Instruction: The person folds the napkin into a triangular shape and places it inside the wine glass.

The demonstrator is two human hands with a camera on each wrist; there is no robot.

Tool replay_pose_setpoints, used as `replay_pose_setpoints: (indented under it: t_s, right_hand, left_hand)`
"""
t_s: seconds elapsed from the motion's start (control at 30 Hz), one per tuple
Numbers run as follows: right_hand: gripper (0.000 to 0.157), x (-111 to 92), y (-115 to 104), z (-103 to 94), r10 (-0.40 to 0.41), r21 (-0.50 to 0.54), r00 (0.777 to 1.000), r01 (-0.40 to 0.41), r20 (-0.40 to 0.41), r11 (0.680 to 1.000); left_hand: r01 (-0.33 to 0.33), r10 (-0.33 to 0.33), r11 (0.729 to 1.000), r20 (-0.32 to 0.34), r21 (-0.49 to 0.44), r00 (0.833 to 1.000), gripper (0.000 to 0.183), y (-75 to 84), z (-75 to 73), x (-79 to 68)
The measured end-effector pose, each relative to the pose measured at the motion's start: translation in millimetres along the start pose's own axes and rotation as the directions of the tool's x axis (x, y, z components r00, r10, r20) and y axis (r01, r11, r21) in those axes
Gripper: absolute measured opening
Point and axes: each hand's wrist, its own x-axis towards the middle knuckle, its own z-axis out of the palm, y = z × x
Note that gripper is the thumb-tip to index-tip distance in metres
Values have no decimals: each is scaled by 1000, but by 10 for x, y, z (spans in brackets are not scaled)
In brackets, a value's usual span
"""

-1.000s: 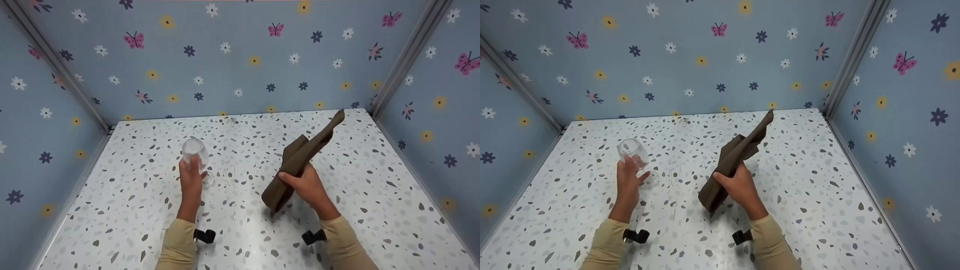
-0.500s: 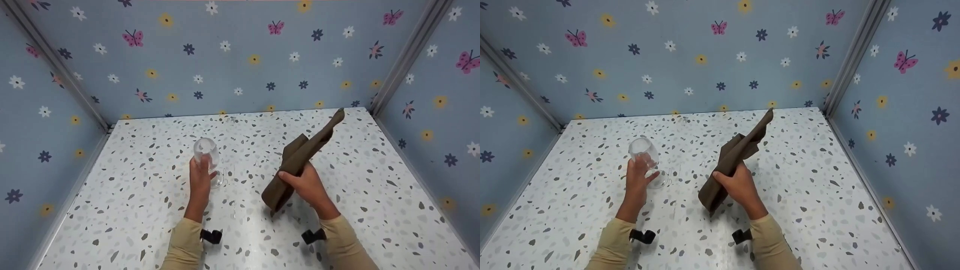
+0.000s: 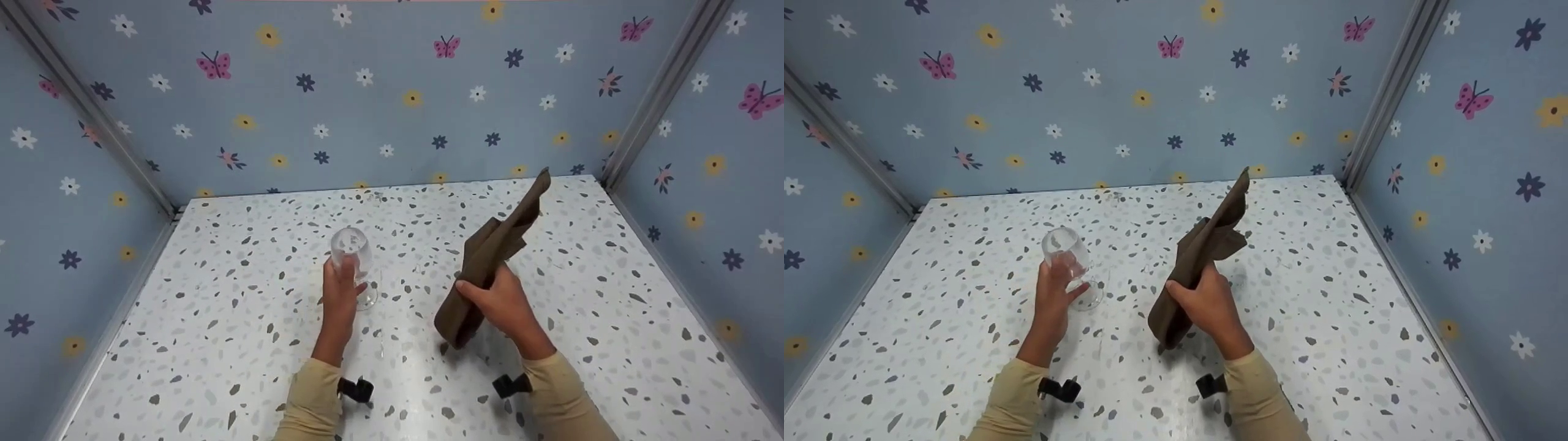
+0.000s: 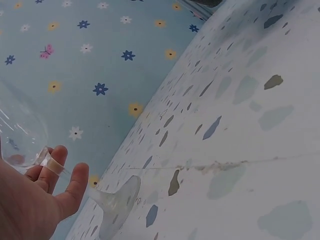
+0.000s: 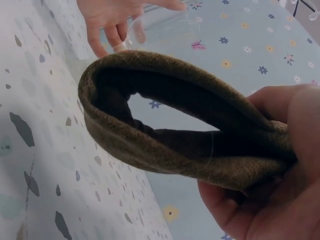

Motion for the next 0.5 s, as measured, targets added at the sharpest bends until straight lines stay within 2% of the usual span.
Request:
replay_pose_setpoints:
  t_s: [0.27,0.5]
  right_hand:
    - [66,-4,-29,-82,-33,-139,996,21,-78,990]
    - [66,-14,-63,-122,-53,-176,994,36,-91,984]
  left_hand:
    - [-7,6,999,-12,-32,1000,76,-54,157,-17]
    - [6,-7,999,-17,-31,1000,77,-53,242,-41]
